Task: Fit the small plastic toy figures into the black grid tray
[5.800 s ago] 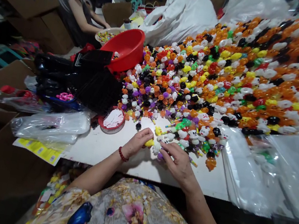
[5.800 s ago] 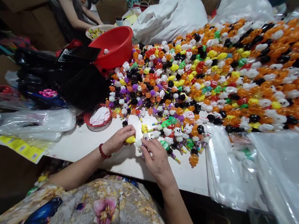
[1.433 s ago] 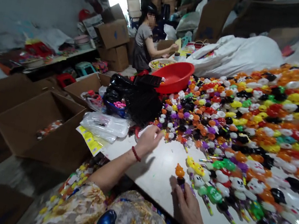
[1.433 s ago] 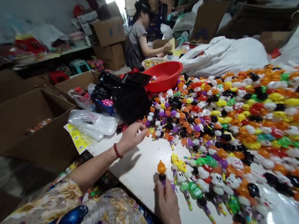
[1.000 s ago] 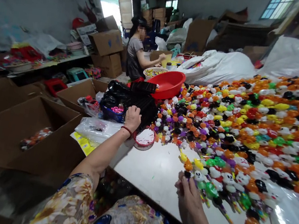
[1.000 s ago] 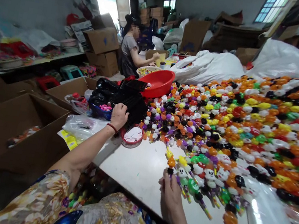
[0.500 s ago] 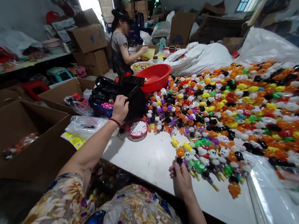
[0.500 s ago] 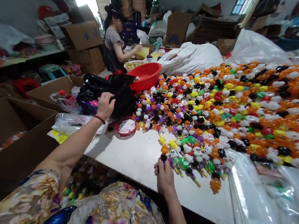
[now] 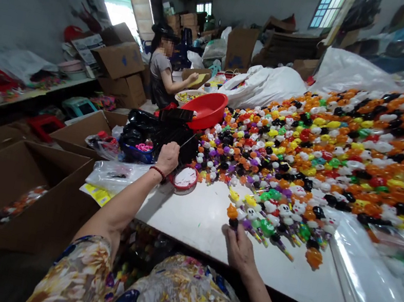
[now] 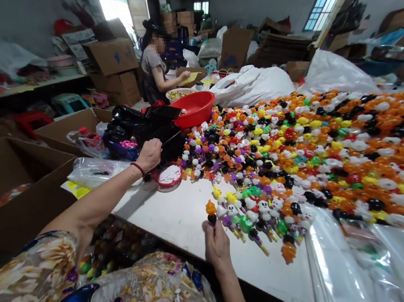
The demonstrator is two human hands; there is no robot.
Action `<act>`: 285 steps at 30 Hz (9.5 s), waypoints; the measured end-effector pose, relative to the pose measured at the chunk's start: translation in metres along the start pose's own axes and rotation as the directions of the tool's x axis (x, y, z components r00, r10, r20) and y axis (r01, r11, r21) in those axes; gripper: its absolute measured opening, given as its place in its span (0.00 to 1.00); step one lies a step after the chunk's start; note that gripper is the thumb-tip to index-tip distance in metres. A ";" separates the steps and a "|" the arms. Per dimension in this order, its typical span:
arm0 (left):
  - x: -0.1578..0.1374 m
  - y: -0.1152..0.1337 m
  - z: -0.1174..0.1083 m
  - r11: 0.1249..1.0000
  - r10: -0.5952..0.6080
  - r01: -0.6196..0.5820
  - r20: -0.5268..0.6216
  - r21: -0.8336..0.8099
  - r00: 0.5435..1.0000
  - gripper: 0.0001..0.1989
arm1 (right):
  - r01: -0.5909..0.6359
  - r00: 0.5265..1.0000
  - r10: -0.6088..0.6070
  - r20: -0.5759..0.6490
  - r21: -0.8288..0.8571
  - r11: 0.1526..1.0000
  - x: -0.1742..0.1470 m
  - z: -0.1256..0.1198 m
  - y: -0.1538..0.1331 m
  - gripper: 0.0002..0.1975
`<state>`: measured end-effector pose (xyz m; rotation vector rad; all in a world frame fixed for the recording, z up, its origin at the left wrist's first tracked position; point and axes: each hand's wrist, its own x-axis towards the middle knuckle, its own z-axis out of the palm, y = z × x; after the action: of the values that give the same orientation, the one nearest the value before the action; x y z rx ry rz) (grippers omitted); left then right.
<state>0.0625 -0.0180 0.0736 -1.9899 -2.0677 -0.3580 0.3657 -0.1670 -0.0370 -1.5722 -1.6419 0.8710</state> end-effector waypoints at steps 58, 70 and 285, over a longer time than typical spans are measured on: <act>-0.199 0.096 0.032 0.772 0.376 -0.228 0.137 -0.593 0.917 0.14 | -0.392 0.915 0.246 0.321 0.556 0.733 0.014 0.009 -0.014 0.28; -0.185 0.033 0.079 0.714 0.409 -0.271 0.069 -0.646 0.910 0.18 | -0.374 0.915 0.246 0.321 0.442 0.815 0.016 0.012 -0.011 0.24; -0.079 0.071 0.007 0.758 0.524 -0.420 0.082 -0.499 0.848 0.16 | 0.256 0.954 -0.228 0.193 -0.133 0.958 0.115 0.058 -0.010 0.07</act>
<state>0.1365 -0.0871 0.0402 -2.8696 -1.5772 -0.5931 0.3087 -0.0530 -0.0562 -1.3864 -2.0241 0.7833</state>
